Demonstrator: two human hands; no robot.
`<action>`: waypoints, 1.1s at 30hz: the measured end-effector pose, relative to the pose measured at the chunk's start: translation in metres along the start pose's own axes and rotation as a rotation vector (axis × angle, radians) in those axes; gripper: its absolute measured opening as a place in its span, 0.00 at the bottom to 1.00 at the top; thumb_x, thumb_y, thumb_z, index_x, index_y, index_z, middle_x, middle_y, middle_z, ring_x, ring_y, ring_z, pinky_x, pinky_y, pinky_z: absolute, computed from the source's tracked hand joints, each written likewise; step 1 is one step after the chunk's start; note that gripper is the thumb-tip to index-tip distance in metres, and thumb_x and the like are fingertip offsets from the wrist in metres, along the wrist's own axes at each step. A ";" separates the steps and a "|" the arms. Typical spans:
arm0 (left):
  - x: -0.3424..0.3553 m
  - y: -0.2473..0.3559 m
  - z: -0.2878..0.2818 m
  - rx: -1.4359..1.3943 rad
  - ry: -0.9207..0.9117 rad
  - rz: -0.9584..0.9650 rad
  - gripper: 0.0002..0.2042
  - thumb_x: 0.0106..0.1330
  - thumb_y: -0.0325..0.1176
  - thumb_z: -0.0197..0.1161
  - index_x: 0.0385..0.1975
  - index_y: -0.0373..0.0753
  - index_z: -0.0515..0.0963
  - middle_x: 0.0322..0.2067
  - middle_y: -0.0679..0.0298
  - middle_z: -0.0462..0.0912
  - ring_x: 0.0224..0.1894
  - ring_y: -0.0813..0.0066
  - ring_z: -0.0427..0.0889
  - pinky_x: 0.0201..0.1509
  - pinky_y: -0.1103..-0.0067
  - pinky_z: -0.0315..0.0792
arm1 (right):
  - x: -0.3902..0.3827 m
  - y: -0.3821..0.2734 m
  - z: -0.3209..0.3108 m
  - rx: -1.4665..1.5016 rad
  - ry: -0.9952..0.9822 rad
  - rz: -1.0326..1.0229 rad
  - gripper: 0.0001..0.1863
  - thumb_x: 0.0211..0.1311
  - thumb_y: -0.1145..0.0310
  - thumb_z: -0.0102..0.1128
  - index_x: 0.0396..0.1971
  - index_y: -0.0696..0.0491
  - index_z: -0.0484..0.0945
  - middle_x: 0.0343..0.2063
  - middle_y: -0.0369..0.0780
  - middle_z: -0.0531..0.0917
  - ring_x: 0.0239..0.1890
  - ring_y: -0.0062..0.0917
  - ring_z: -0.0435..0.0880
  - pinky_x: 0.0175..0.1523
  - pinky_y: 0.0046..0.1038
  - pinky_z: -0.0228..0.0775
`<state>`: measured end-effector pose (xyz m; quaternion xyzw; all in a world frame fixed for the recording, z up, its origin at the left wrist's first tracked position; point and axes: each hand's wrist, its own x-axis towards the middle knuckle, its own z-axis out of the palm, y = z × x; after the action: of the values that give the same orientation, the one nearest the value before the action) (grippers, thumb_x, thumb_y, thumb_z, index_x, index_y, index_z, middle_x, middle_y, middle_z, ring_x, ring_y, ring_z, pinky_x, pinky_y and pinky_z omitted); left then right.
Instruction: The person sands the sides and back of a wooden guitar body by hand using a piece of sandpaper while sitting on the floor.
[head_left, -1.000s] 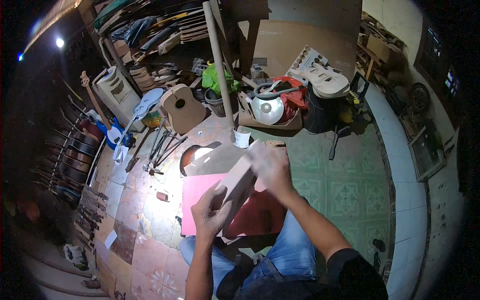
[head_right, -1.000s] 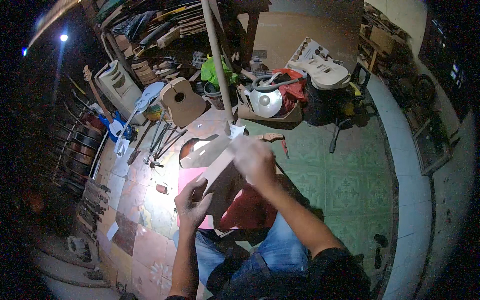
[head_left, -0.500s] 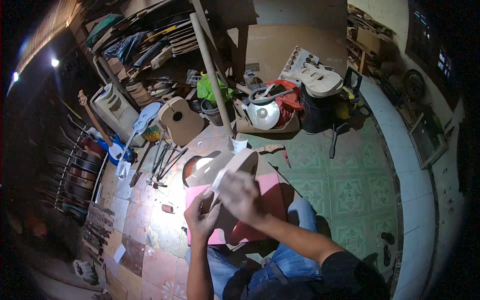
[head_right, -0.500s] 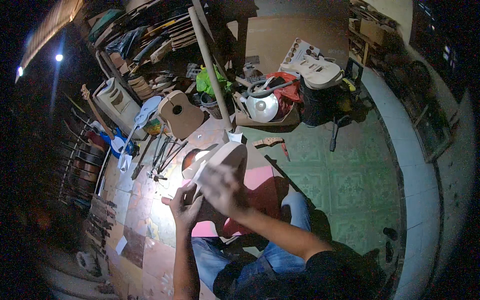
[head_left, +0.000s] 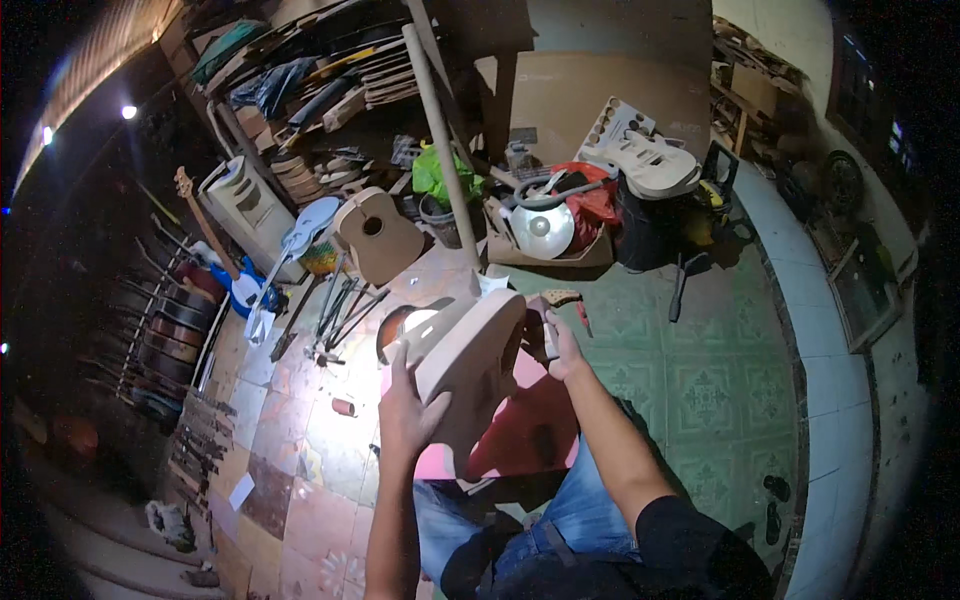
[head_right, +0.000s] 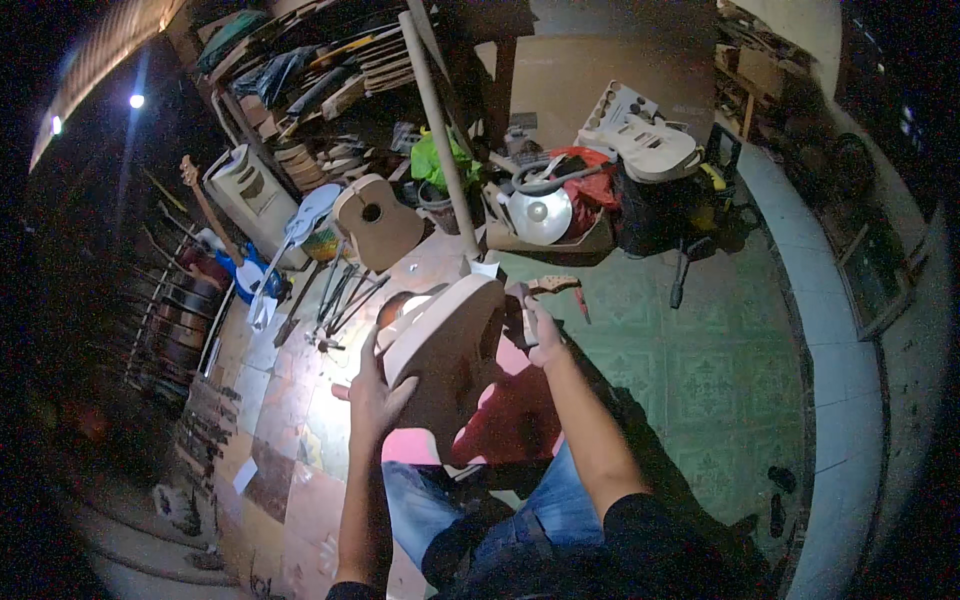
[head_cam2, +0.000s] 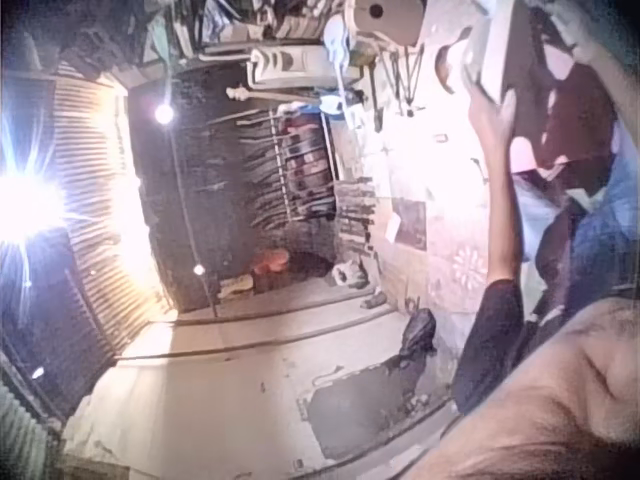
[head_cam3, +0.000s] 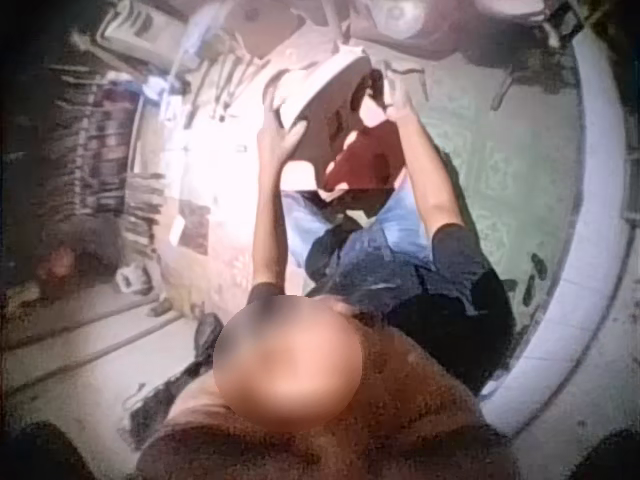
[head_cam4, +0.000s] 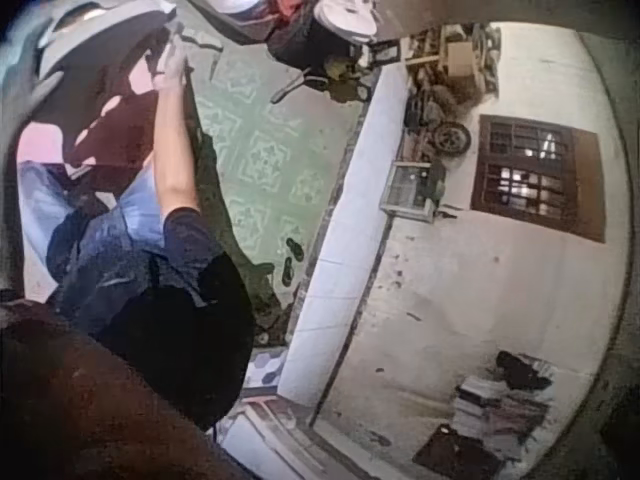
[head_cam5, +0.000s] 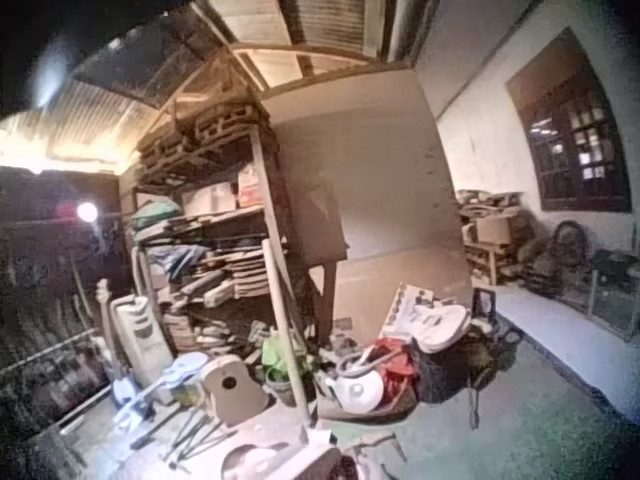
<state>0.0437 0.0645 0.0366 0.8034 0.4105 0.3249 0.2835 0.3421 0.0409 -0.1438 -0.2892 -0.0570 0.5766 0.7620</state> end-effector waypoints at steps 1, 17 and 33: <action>0.002 0.009 -0.002 0.174 0.037 0.020 0.33 0.52 0.30 0.76 0.59 0.31 0.70 0.47 0.44 0.84 0.52 0.61 0.85 0.55 0.72 0.76 | 0.004 -0.003 0.001 0.035 -0.099 0.030 0.24 0.73 0.50 0.49 0.56 0.53 0.77 0.45 0.43 0.85 0.45 0.34 0.86 0.55 0.37 0.79; -0.091 -0.040 -0.039 -0.227 0.161 -0.064 0.30 0.47 0.23 0.71 0.54 0.32 0.73 0.41 0.52 0.87 0.45 0.70 0.86 0.51 0.74 0.78 | -0.081 -0.025 0.127 -0.248 -0.212 -0.368 0.20 0.67 0.70 0.58 0.58 0.53 0.74 0.46 0.34 0.80 0.47 0.17 0.77 0.53 0.21 0.68; -0.060 0.053 -0.042 -0.099 -0.056 0.022 0.37 0.56 0.32 0.65 0.70 0.40 0.61 0.47 0.41 0.82 0.48 0.43 0.85 0.52 0.63 0.78 | -0.202 0.000 0.228 -1.395 -0.406 -1.132 0.17 0.53 0.70 0.70 0.44 0.57 0.83 0.37 0.46 0.80 0.43 0.41 0.81 0.51 0.36 0.75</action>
<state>0.0099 -0.0049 0.0840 0.8016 0.3771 0.3254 0.3305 0.1800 -0.0576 0.0940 -0.5055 -0.6574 -0.0076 0.5587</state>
